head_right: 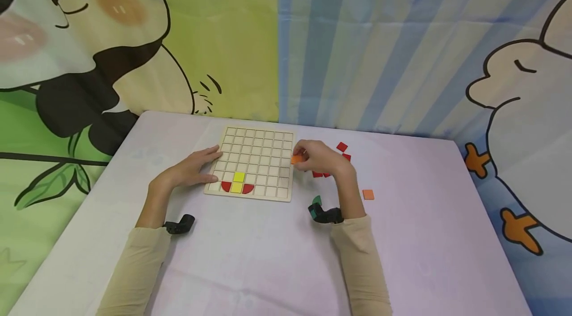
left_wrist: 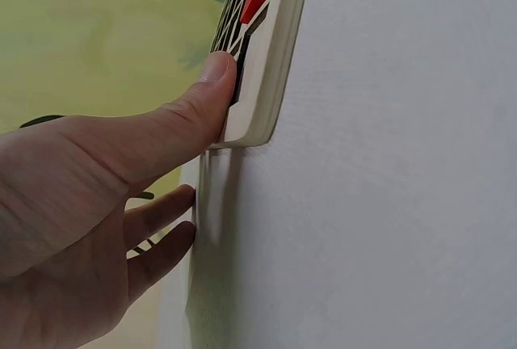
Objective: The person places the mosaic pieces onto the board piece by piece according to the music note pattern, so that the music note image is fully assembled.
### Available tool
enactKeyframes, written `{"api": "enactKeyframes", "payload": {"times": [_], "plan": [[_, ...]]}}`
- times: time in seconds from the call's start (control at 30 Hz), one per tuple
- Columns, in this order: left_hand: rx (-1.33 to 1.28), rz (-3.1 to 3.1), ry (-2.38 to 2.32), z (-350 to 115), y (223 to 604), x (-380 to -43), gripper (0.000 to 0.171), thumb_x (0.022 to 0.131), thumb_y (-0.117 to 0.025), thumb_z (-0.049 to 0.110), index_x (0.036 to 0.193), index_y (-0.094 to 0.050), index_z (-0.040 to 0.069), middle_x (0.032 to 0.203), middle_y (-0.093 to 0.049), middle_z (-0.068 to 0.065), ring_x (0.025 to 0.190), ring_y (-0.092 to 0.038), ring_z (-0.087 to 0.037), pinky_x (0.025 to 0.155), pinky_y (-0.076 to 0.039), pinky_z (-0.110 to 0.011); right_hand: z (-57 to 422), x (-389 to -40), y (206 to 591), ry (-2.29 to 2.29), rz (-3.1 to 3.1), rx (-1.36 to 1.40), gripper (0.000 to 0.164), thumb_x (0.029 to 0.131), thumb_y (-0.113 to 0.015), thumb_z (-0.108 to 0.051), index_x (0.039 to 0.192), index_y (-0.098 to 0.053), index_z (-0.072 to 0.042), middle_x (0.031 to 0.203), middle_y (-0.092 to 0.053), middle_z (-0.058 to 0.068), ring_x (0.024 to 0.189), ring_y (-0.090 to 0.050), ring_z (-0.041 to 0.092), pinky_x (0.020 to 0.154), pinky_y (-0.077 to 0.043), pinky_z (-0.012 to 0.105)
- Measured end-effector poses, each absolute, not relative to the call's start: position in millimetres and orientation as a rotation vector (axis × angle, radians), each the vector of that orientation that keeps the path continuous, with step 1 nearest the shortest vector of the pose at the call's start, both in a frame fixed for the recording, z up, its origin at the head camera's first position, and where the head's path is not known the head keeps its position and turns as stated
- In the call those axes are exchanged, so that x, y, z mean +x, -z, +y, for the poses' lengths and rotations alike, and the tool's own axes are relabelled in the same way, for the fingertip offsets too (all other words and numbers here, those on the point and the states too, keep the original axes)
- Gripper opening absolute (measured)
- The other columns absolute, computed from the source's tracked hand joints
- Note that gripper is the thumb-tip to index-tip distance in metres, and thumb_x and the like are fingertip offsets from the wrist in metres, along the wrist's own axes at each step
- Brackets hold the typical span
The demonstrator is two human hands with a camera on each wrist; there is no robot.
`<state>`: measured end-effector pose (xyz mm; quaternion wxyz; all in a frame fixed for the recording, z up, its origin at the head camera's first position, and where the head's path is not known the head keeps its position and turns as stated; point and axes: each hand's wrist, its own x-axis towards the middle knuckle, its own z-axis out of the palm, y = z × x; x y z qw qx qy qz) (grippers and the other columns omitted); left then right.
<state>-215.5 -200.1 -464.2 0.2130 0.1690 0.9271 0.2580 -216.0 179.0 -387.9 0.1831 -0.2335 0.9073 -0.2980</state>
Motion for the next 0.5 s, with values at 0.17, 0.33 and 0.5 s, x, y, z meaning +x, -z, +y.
{"api": "enactKeyframes", "payload": {"times": [0.17, 0.33, 0.5], "plan": [[0.458, 2.576, -0.719, -200, 464, -215, 0.083, 0.087, -0.072, 0.032, 0.154, -0.027, 0.013, 0.165, -0.012, -0.007, 0.152, -0.008, -0.036, 0.12, -0.017, -0.059, 130, -212, 401, 0.818, 2.546, -0.924, 0.023, 0.088, -0.069, -0.013, 0.109, -0.067, -0.004, 0.099, -0.067, 0.006, 0.088, -0.06, 0.017, 0.081, -0.053, 0.03], [0.462, 2.592, -0.713, -198, 462, -215, 0.082, 0.087, -0.072, 0.032, 0.154, -0.028, 0.013, 0.165, -0.013, -0.008, 0.152, -0.009, -0.035, 0.12, -0.018, -0.059, 101, -207, 415, 0.752, 2.531, -1.009, 0.016, 0.088, -0.072, -0.014, 0.102, -0.07, -0.006, 0.095, -0.07, 0.003, 0.085, -0.062, 0.014, 0.08, -0.054, 0.026], [0.45, 2.594, -0.712, -198, 463, -215, 0.083, 0.087, -0.072, 0.033, 0.154, -0.028, 0.014, 0.165, -0.013, -0.007, 0.152, -0.009, -0.035, 0.12, -0.018, -0.059, 89, -205, 427, 0.727, 2.578, -1.029, 0.017, 0.087, -0.073, -0.019, 0.098, -0.07, -0.007, 0.089, -0.069, 0.001, 0.079, -0.059, 0.011, 0.075, -0.052, 0.023]]}}
